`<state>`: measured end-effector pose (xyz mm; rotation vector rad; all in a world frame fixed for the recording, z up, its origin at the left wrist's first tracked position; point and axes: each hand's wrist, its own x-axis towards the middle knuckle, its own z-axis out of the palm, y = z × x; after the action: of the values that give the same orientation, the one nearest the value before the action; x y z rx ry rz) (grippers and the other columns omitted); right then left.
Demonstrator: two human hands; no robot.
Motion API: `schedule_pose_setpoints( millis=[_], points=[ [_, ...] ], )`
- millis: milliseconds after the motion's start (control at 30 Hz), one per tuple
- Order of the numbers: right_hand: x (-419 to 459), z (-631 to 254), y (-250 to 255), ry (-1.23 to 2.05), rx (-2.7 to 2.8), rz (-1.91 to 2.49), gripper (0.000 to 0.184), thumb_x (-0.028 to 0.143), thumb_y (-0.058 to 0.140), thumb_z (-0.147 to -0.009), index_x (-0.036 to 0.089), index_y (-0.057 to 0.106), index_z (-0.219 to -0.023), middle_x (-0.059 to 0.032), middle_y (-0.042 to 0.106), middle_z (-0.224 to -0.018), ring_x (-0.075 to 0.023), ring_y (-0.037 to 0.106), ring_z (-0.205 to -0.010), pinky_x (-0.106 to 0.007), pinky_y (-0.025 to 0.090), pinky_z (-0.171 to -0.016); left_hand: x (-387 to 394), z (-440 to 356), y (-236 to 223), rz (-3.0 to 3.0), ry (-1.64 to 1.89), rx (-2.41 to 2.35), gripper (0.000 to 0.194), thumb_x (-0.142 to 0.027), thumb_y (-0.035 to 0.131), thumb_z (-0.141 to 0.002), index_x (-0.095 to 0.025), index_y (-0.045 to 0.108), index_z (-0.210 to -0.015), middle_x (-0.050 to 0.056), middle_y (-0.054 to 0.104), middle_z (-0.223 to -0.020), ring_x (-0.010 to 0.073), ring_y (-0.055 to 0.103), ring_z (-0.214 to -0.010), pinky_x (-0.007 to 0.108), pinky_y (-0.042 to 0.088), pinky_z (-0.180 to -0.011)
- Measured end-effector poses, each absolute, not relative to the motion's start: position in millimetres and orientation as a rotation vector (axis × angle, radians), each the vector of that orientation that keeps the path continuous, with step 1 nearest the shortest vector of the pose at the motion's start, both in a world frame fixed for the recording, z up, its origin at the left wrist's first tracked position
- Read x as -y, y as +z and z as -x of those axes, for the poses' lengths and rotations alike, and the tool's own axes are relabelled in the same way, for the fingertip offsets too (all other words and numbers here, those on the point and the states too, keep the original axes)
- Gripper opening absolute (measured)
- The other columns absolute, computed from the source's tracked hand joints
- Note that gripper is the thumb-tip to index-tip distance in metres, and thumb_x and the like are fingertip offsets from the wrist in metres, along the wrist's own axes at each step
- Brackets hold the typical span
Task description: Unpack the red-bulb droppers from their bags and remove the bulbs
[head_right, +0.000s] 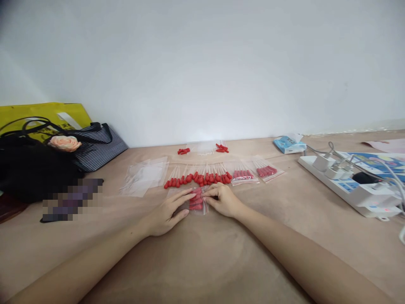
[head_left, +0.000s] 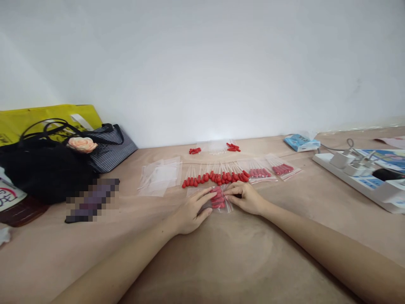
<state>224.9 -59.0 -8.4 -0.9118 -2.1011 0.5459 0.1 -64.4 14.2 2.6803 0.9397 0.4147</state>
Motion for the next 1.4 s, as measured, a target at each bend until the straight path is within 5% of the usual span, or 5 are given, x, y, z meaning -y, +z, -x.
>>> schedule_pose_setpoints(
  millis=[333, 500, 900, 1100, 1400],
  points=[
    [62, -224, -6, 0.887, 2.035, 0.926, 0.045, 0.034, 0.063, -0.071, 0.019, 0.056, -0.113, -0.0006, 0.066, -0.08, -0.0126, 0.059, -0.07, -0.025, 0.048, -0.065, 65, -3, 14, -2.63, 0.559, -0.987, 0.04, -0.024, 0.044, -0.084, -0.018, 0.04, -0.123, 0.009, 0.047, -0.127, 0.019, 0.045, -0.116, 0.038, 0.04, -0.095],
    [59, -226, -6, 0.744, 2.082, 0.843, 0.024, 0.02, 0.051, -0.079, 0.021, 0.064, -0.1, -0.0051, 0.065, -0.094, -0.0147, 0.058, -0.087, -0.032, 0.046, -0.08, 65, -3, 16, -2.638, 0.538, -0.974, 0.037, -0.028, 0.041, -0.085, -0.019, 0.043, -0.121, 0.009, 0.046, -0.128, 0.0189, 0.044, -0.116, 0.038, 0.04, -0.095],
    [60, -216, -10, 0.868, 1.881, 0.97, 0.029, 0.023, 0.049, -0.077, 0.021, 0.063, -0.103, -0.0036, 0.064, -0.104, -0.0204, 0.057, -0.099, -0.039, 0.042, -0.092, 64, -2, 14, -2.633, 0.532, -0.963, 0.039, -0.028, 0.043, -0.085, -0.019, 0.043, -0.122, 0.009, 0.045, -0.129, 0.0183, 0.043, -0.117, 0.038, 0.039, -0.096],
    [57, -227, -7, 1.05, 2.049, 0.875, 0.044, 0.022, 0.053, -0.076, 0.017, 0.05, -0.119, -0.0006, 0.068, -0.083, -0.015, 0.062, -0.077, -0.031, 0.049, -0.074, 64, -2, 12, -2.625, 0.593, -0.991, 0.038, -0.027, 0.042, -0.085, -0.019, 0.043, -0.122, 0.009, 0.049, -0.126, 0.0183, 0.047, -0.114, 0.038, 0.041, -0.094],
    [54, -222, -10, 1.014, 1.912, 0.881, 0.031, 0.035, 0.051, -0.078, 0.018, 0.065, -0.099, -0.004, 0.066, -0.096, -0.0189, 0.06, -0.091, -0.033, 0.045, -0.084, 63, -1, 15, -2.621, 0.522, -0.946, 0.038, -0.029, 0.043, -0.085, -0.018, 0.044, -0.122, 0.009, 0.049, -0.125, 0.0184, 0.046, -0.114, 0.038, 0.04, -0.095]
  ],
)
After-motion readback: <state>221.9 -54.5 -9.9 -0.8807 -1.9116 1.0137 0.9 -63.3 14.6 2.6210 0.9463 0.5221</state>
